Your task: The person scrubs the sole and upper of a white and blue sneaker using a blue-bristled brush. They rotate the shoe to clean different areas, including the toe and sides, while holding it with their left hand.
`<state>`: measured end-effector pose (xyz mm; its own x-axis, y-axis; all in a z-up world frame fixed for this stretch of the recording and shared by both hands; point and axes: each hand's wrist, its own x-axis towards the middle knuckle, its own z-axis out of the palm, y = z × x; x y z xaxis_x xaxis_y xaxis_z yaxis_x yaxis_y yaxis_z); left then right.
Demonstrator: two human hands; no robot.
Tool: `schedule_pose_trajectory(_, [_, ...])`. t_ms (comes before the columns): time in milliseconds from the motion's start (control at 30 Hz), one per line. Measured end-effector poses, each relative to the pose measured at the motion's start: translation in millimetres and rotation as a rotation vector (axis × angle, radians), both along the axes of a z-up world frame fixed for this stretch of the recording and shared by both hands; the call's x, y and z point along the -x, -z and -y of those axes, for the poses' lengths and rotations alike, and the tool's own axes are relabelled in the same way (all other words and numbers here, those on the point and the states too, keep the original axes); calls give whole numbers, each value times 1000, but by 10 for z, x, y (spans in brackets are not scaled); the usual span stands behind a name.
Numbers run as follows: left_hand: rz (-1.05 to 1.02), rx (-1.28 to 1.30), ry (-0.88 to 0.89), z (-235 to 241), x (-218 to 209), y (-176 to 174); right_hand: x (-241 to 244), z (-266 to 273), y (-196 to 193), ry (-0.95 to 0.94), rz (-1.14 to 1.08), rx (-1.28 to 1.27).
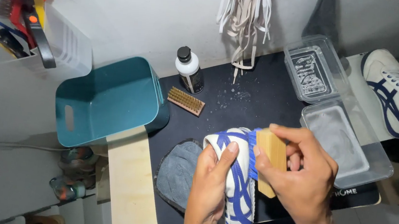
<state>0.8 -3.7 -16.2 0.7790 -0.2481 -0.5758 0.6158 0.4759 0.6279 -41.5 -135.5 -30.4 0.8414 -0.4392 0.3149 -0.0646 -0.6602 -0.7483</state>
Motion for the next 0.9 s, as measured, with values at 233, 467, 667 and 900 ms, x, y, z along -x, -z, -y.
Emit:
schedule_pose_trajectory(233, [-134,-27,-46,13,-98,-24,481,-8,297,-134,55,73])
schedule_pose_trajectory(467, [-93,-44,-18,-76,-4,-191,830,309,323,-94,27,-309])
schedule_pose_trajectory(667, [337,-239,130,-64,221,-370,947,405,-114,190,97,-279])
schedule_pose_trajectory(900, [776,-516,-30,201,492,-214,1077,516,169,33,352,338])
